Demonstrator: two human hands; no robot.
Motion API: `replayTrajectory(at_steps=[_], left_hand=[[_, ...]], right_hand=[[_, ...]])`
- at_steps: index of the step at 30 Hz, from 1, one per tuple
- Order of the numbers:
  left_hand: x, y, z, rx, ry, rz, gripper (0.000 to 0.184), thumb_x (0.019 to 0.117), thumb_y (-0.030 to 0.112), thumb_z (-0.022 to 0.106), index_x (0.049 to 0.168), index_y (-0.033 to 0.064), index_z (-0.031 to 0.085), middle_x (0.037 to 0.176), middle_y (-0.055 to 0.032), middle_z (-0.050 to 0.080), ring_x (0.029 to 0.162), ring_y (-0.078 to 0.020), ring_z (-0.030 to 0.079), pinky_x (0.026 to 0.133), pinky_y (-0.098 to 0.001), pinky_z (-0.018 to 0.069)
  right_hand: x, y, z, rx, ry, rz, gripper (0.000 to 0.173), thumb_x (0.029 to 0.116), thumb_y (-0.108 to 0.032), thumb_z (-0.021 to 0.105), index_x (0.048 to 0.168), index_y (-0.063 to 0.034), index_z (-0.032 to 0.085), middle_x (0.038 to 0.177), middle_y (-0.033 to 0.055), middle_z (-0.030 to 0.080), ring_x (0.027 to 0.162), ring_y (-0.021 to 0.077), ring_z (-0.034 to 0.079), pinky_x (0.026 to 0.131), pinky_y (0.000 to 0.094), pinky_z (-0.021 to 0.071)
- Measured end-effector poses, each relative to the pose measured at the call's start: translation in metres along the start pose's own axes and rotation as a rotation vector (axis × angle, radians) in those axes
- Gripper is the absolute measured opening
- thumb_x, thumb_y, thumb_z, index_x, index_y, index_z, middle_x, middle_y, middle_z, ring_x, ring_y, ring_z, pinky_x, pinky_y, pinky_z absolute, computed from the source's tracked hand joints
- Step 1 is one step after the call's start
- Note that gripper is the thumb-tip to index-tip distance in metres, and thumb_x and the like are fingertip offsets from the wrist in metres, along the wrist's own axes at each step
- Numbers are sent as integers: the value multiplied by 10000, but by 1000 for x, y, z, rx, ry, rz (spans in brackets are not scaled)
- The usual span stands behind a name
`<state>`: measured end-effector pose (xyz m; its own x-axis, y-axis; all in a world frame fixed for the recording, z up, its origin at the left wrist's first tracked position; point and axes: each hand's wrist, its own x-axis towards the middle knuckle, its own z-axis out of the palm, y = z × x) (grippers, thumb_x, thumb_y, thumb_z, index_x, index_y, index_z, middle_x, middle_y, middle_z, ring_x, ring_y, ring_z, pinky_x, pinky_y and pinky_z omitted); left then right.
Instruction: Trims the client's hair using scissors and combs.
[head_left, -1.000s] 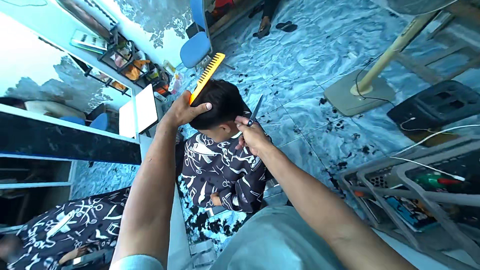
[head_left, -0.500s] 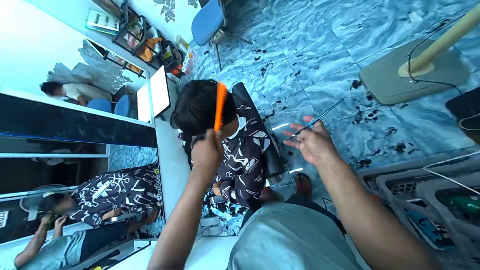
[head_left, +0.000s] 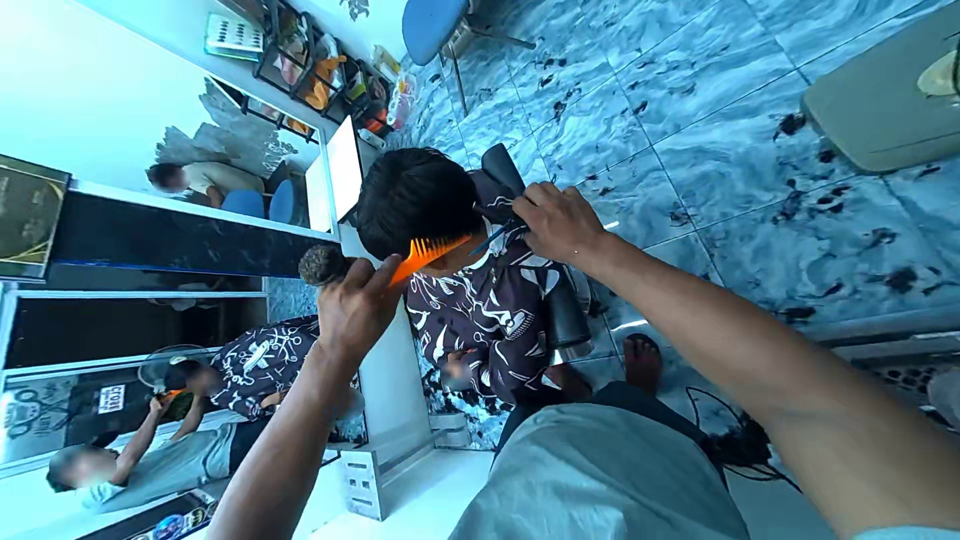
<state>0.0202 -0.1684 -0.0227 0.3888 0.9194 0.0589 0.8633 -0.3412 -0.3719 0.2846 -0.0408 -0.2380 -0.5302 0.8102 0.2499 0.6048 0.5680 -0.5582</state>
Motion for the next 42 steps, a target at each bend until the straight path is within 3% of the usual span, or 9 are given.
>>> replayTrajectory(at_steps=[4, 6, 9, 12, 18, 28, 37, 40, 42], left_hand=[[8, -2, 1, 34, 102, 81, 327, 1000, 314, 655, 1269, 144, 730, 812, -132, 613, 785, -331, 638, 685, -480, 515], [8, -1, 0, 15, 114, 96, 315, 997, 294, 668, 1265, 142, 732, 800, -123, 605, 795, -313, 635, 838, -504, 516], [9, -1, 0, 4, 124, 112, 315, 1000, 299, 658, 1256, 133, 736, 782, -115, 595, 777, -305, 626, 818, -500, 508], [8, -2, 0, -23, 126, 124, 317, 998, 302, 664, 1252, 127, 736, 779, -111, 602, 807, -301, 638, 977, -543, 474], [11, 1, -2, -33, 136, 135, 333, 981, 303, 685, 1254, 117, 733, 782, -106, 612, 822, -296, 648, 972, -548, 478], [14, 4, -4, -39, 154, 145, 349, 979, 306, 679, 1254, 97, 729, 764, -102, 588, 755, -285, 620, 864, -501, 502], [15, 6, -4, -43, 181, 135, 357, 982, 313, 684, 1261, 93, 723, 771, -97, 593, 767, -270, 627, 994, -527, 467], [13, 12, -5, -31, 144, 121, 370, 982, 311, 680, 1271, 82, 716, 804, -116, 610, 777, -294, 635, 913, -527, 500], [-3, 25, -3, -24, -15, 175, 385, 986, 350, 616, 1232, 77, 731, 836, -131, 661, 740, -314, 665, 687, -521, 552]], right_hand=[[8, -7, -6, 44, -26, -3, 427, 832, -222, 784, 1203, -71, 634, 1211, 181, 610, 1178, 401, 588, 820, 572, 512], [7, -9, -3, 92, 7, -15, 365, 866, -142, 720, 1214, -63, 644, 1200, 184, 629, 1133, 393, 623, 824, 561, 533], [3, -12, 2, 156, 55, 8, 323, 924, 11, 588, 1231, -62, 659, 1172, 180, 673, 992, 385, 704, 765, 561, 590], [2, -12, -1, 178, 32, 10, 353, 885, -64, 660, 1238, -65, 645, 1210, 174, 642, 1068, 376, 671, 804, 550, 583], [2, -19, -11, 208, 55, 2, 329, 908, 13, 595, 1214, -74, 680, 1136, 169, 691, 925, 371, 717, 734, 556, 591], [5, -19, -15, 255, 56, -11, 352, 879, -52, 652, 1230, -69, 646, 1158, 171, 633, 1026, 364, 662, 811, 548, 567], [8, -23, -24, 207, 43, 6, 317, 881, -18, 627, 1186, -90, 671, 1084, 158, 685, 929, 359, 705, 736, 561, 577], [8, -22, -23, 212, 54, -4, 352, 875, -37, 636, 1222, -92, 655, 1136, 158, 652, 1009, 363, 672, 778, 566, 545], [4, -20, -22, 330, 100, 55, 306, 895, -22, 602, 1186, -71, 686, 1060, 146, 703, 937, 333, 711, 775, 555, 584]])
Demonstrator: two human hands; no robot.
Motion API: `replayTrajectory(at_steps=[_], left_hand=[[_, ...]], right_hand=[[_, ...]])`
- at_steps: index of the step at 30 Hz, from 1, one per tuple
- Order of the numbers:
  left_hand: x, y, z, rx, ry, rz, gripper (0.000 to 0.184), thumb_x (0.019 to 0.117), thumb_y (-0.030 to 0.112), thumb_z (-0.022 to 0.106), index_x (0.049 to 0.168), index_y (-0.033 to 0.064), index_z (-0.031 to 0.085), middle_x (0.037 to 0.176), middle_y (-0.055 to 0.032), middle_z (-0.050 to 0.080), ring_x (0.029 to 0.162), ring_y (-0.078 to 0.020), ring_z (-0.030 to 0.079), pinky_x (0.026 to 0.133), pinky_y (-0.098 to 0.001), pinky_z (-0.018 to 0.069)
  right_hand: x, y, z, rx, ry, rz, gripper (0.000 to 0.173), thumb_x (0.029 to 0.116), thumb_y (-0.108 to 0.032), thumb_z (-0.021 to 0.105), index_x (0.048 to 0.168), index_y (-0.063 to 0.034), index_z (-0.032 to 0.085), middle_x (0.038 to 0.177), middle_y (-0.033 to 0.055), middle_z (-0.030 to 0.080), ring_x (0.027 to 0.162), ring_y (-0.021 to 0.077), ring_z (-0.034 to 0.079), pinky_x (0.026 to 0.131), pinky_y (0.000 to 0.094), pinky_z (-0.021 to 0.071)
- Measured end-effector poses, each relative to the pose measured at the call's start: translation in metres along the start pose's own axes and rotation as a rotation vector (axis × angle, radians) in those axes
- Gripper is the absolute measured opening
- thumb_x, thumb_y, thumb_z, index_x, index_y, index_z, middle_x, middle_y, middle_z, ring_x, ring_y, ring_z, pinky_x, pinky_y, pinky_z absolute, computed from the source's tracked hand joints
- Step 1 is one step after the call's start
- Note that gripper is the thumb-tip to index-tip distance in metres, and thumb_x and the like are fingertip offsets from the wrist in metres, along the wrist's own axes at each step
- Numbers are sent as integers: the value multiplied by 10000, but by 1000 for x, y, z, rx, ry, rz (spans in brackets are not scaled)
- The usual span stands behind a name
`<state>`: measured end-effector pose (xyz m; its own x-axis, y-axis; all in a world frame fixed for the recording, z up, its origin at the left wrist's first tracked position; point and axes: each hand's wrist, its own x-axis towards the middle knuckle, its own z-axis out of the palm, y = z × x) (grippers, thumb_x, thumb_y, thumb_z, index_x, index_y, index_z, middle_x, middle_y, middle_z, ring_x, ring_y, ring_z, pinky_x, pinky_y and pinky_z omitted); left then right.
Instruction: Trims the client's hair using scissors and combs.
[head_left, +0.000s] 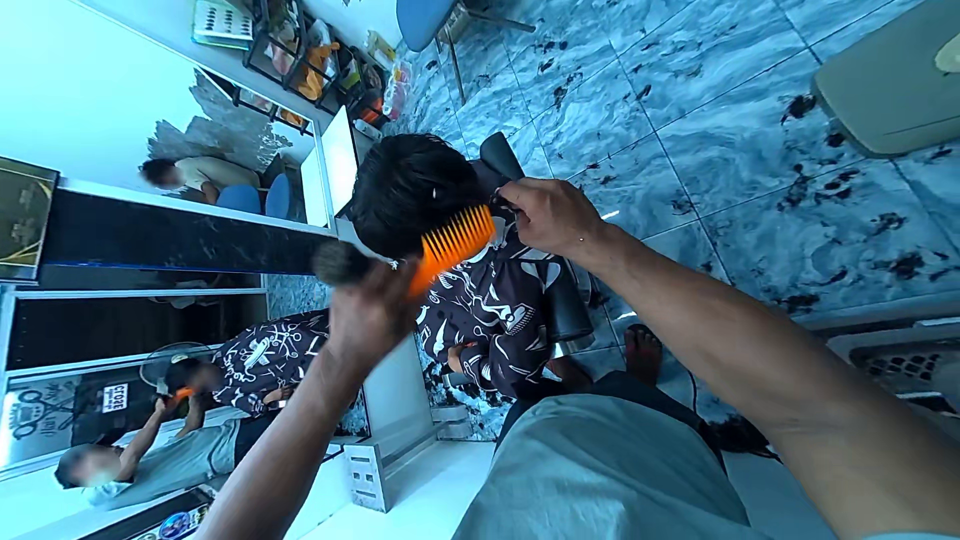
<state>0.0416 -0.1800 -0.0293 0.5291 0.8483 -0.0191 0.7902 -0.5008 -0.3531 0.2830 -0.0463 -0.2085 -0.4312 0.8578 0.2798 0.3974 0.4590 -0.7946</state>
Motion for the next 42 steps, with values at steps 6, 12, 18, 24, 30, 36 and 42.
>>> replayTrajectory(at_steps=[6, 12, 18, 24, 30, 36, 42], left_hand=[[2, 29, 10, -404, -16, -427, 406, 1113, 301, 405, 1188, 16, 684, 709, -92, 654, 576, -215, 635, 549, -437, 561], [-20, 6, 30, -82, -111, -101, 426, 1033, 418, 564, 1327, 142, 702, 862, -119, 633, 726, -293, 638, 581, -461, 524], [-12, -24, 11, 10, 133, -45, 320, 1000, 280, 654, 1252, 98, 732, 797, -123, 607, 841, -315, 635, 1020, -542, 442], [-4, -25, 11, 30, 225, -15, 305, 982, 259, 678, 1242, 111, 740, 777, -104, 589, 861, -307, 626, 1090, -619, 352], [-18, -15, 12, 20, 20, 82, 338, 1009, 312, 588, 1245, 119, 733, 867, -121, 666, 855, -326, 659, 894, -582, 508], [-19, 7, 29, -380, 67, -300, 381, 1095, 241, 430, 1205, -13, 693, 796, -128, 690, 661, -255, 662, 622, -465, 570], [-46, -44, 56, -338, 36, -59, 445, 1003, 449, 630, 1270, 107, 728, 951, -132, 677, 884, -287, 668, 849, -511, 556]], right_hand=[[-24, 26, 12, 312, 31, 449, 278, 900, -102, 657, 1169, -40, 620, 949, 132, 704, 828, 286, 699, 753, 543, 574], [-24, 36, 19, 42, 30, 317, 290, 955, -110, 618, 1237, -41, 635, 1135, 183, 697, 1005, 377, 705, 841, 604, 571], [-6, 19, 20, -316, -27, -57, 293, 896, -98, 672, 1185, -60, 640, 1178, 201, 619, 1131, 416, 611, 800, 601, 489], [-5, 15, 23, -193, 17, -108, 285, 913, 18, 586, 1177, -38, 674, 1112, 204, 675, 931, 398, 701, 741, 552, 578], [-6, 8, 19, -32, -15, 5, 333, 896, -13, 606, 1218, -59, 675, 1139, 172, 693, 981, 361, 710, 800, 575, 584], [-32, 13, 9, 126, 111, 348, 248, 943, -108, 603, 1174, -20, 616, 964, 181, 701, 892, 350, 706, 782, 592, 559], [-41, -1, -1, -101, 69, 333, 275, 971, -106, 605, 1228, -8, 614, 1113, 219, 688, 989, 414, 699, 827, 636, 558]])
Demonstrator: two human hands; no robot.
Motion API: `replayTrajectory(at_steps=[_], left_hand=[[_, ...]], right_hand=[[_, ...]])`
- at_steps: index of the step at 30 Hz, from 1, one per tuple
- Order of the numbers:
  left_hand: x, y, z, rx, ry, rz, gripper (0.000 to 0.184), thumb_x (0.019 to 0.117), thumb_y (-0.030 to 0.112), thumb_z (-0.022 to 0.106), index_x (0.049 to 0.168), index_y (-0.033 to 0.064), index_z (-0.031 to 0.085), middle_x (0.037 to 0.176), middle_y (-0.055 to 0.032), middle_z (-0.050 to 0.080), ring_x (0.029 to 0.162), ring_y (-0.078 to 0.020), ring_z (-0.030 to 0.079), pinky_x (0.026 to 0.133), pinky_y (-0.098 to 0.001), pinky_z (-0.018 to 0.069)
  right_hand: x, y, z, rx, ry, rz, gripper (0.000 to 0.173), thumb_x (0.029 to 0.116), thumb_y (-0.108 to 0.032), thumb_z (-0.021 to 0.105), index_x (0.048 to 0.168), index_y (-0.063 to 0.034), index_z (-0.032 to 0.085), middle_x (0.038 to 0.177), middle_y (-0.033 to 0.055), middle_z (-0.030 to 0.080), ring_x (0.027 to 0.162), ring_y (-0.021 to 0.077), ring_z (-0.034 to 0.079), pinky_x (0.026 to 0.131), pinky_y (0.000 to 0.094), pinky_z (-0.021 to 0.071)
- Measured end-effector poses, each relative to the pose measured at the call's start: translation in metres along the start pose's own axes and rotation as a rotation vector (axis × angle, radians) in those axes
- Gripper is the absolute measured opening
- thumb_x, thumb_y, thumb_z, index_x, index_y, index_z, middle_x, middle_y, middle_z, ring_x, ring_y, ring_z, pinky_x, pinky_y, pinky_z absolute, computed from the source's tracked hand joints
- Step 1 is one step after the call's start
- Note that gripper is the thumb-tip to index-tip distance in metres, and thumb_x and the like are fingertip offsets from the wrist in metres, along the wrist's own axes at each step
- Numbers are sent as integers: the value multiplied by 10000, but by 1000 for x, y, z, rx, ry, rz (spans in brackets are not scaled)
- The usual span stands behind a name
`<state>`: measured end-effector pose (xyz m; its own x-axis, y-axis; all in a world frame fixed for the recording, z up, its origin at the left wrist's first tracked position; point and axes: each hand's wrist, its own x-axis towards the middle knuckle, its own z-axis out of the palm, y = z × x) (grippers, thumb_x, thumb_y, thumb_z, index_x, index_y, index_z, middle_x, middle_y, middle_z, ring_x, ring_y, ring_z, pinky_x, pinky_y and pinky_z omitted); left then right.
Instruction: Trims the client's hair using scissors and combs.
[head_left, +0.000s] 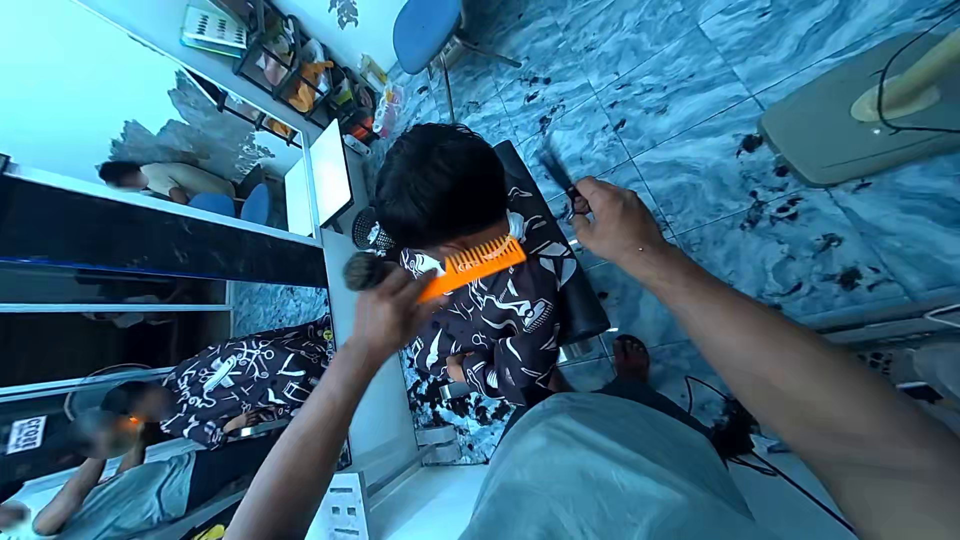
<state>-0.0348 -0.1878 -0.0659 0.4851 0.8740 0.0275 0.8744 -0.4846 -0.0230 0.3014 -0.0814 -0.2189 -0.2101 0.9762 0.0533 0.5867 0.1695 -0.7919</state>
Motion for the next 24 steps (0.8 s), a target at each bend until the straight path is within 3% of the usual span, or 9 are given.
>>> replayTrajectory(at_steps=[2, 3, 6, 8, 10, 13, 17, 21, 24], left_hand=[[-6, -32, -13, -25, 90, 25, 409, 966, 415, 691, 1234, 112, 748, 918, -140, 658, 958, -311, 640, 1019, -548, 464], [-4, -44, -18, -24, 137, 37, 385, 955, 401, 707, 1223, 129, 757, 891, -130, 645, 970, -310, 628, 1066, -560, 413], [7, -63, -24, 1, 302, 101, 353, 944, 368, 737, 1221, 150, 762, 837, -120, 621, 963, -302, 616, 1131, -608, 304], [14, -66, -26, 25, 392, 149, 351, 945, 366, 746, 1222, 151, 755, 841, -114, 610, 981, -301, 616, 1149, -631, 271], [20, -66, -29, 34, 451, 209, 350, 949, 361, 744, 1222, 142, 752, 831, -109, 587, 965, -297, 604, 1153, -640, 256], [24, -66, -32, 44, 472, 261, 347, 950, 357, 741, 1222, 141, 755, 819, -107, 582, 953, -292, 600, 1142, -618, 277], [28, -66, -33, 36, 460, 281, 349, 949, 356, 739, 1219, 136, 757, 814, -103, 578, 939, -292, 600, 1148, -634, 258], [31, -65, -35, 31, 454, 290, 351, 946, 348, 742, 1222, 131, 757, 803, -100, 573, 910, -284, 602, 1121, -627, 297], [32, -64, -35, 22, 451, 286, 352, 944, 346, 745, 1222, 130, 758, 801, -103, 572, 901, -280, 602, 1121, -611, 310]], right_hand=[[-5, -17, -4, -214, -22, -113, 251, 973, -17, 546, 1200, -42, 651, 1120, 224, 678, 921, 455, 699, 714, 653, 562], [-4, -26, -6, -295, -34, -182, 255, 955, -9, 571, 1192, -49, 657, 1125, 222, 672, 927, 450, 696, 705, 641, 558], [2, -59, -8, -417, -65, -318, 372, 845, -195, 762, 1167, -57, 638, 1152, 210, 619, 1091, 433, 620, 783, 618, 499], [4, -78, -10, -456, -59, -337, 460, 813, -304, 798, 1172, -71, 630, 1155, 197, 602, 1106, 420, 604, 784, 594, 492], [2, -87, -16, -439, -42, -324, 374, 873, -198, 733, 1208, -65, 635, 1141, 200, 618, 1049, 415, 633, 778, 579, 519], [-4, -92, -21, -410, 1, -280, 231, 930, -7, 582, 1148, -44, 651, 1048, 202, 653, 866, 416, 691, 648, 581, 559], [-4, -99, -22, -416, -11, -279, 334, 851, -144, 719, 1160, -56, 627, 1121, 199, 602, 1031, 416, 630, 740, 569, 527], [-6, -108, -26, -433, -2, -292, 242, 908, -6, 610, 1140, -53, 661, 1013, 192, 669, 842, 403, 696, 643, 568, 556], [-4, -108, -27, -450, -29, -301, 325, 866, -48, 659, 1189, -62, 626, 1115, 188, 613, 1015, 397, 642, 740, 555, 521]])
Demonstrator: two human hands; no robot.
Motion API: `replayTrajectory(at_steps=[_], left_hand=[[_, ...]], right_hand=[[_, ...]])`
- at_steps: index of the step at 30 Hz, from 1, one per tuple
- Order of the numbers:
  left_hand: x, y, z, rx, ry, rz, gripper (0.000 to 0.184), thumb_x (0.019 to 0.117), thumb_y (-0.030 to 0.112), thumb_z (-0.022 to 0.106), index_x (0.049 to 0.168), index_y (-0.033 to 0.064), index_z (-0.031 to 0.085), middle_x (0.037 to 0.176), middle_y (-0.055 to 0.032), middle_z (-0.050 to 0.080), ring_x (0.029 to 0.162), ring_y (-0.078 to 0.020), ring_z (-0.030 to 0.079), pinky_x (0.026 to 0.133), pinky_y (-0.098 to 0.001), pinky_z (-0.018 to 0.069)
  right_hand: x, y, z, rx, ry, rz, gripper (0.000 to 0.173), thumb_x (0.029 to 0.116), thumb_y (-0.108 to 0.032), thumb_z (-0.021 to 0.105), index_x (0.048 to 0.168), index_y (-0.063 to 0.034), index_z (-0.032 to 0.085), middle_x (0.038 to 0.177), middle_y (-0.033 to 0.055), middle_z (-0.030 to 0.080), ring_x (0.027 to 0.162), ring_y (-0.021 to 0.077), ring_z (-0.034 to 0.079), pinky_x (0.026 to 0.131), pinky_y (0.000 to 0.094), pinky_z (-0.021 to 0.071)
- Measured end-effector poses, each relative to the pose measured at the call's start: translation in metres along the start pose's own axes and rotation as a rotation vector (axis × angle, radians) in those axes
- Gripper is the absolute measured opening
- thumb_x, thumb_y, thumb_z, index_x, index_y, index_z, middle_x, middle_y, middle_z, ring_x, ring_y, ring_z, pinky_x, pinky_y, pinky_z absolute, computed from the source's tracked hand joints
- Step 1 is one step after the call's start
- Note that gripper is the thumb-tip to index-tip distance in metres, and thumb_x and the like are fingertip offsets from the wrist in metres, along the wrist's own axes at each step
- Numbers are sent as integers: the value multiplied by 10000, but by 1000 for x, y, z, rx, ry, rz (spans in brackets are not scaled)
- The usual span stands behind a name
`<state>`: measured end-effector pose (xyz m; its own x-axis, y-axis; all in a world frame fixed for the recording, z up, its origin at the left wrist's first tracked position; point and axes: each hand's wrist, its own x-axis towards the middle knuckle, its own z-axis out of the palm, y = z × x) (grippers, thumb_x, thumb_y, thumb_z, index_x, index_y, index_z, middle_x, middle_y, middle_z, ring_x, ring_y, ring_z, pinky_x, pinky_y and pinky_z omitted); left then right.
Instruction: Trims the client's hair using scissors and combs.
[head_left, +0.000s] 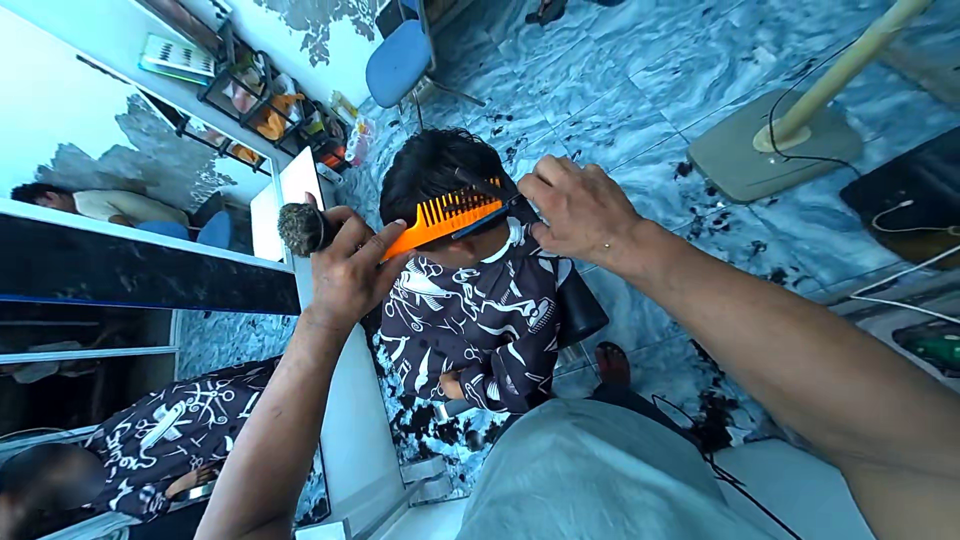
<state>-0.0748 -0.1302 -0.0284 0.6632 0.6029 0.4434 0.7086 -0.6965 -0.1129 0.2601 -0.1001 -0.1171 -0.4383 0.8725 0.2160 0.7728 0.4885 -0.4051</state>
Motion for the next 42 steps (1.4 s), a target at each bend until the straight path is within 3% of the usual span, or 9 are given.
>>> replayTrajectory(at_steps=[12, 15, 18, 22, 26, 29, 33, 38, 42], left_hand=[[5, 12, -1, 21, -25, -29, 355, 945, 349, 745, 1226, 132, 755, 804, -108, 572, 927, -304, 596, 1097, -613, 330], [-10, 41, -4, 79, -322, 66, 396, 996, 425, 579, 1182, 126, 759, 881, -121, 678, 850, -323, 669, 798, -563, 544], [-25, 61, 1, -94, -335, -89, 375, 1060, 303, 487, 968, 33, 731, 728, -96, 668, 653, -247, 666, 598, -456, 559], [1, 69, 22, -220, -274, -539, 389, 1104, 283, 419, 1131, 9, 695, 769, -89, 671, 639, -193, 649, 614, -426, 576], [-21, 55, 17, 48, -421, -139, 433, 1039, 455, 544, 1264, 136, 731, 937, -110, 677, 857, -274, 674, 810, -515, 556], [-19, 39, 2, 77, -299, -91, 379, 988, 395, 660, 1237, 123, 747, 908, -118, 675, 990, -313, 651, 1103, -600, 383], [0, 27, -7, 177, -167, -63, 336, 973, 360, 696, 1218, 139, 757, 846, -100, 643, 974, -300, 640, 1124, -625, 327], [11, 29, -8, 189, -124, -9, 332, 955, 353, 724, 1210, 143, 758, 822, -92, 620, 936, -284, 634, 1133, -649, 299], [14, 30, -5, 168, -117, -6, 337, 944, 341, 739, 1223, 152, 756, 804, -79, 602, 904, -273, 623, 1114, -666, 310]], right_hand=[[3, 10, 4, 15, 23, -8, 299, 886, -19, 623, 1180, -70, 647, 1072, 182, 646, 925, 388, 666, 722, 555, 511], [1, 15, 8, 121, 30, 42, 285, 907, -13, 604, 1177, -75, 672, 1069, 177, 678, 913, 387, 700, 705, 577, 570], [-7, 31, 21, 395, 6, 229, 247, 908, -86, 619, 1151, -51, 639, 984, 163, 696, 900, 360, 701, 750, 609, 566], [-17, 46, 52, 528, -24, 453, 273, 916, -111, 631, 1174, -28, 602, 890, 183, 677, 828, 383, 687, 706, 629, 546], [-21, 57, 68, 537, 14, 444, 367, 944, -189, 695, 1253, -23, 587, 1115, 187, 697, 1024, 362, 702, 883, 606, 561], [-25, 46, 67, 267, 79, 193, 255, 935, 13, 591, 1172, -32, 674, 1099, 219, 684, 910, 438, 704, 707, 634, 570], [-11, 26, 57, 145, 74, 4, 385, 856, -188, 756, 1209, -74, 655, 1199, 200, 625, 1109, 414, 628, 811, 594, 525], [-9, 21, 49, 218, 130, 5, 273, 920, -3, 601, 1175, -60, 680, 1083, 177, 683, 836, 374, 710, 636, 551, 576], [-5, 19, 43, 232, 61, 32, 375, 864, -117, 709, 1231, -74, 646, 1177, 170, 619, 1018, 374, 657, 741, 546, 558]])
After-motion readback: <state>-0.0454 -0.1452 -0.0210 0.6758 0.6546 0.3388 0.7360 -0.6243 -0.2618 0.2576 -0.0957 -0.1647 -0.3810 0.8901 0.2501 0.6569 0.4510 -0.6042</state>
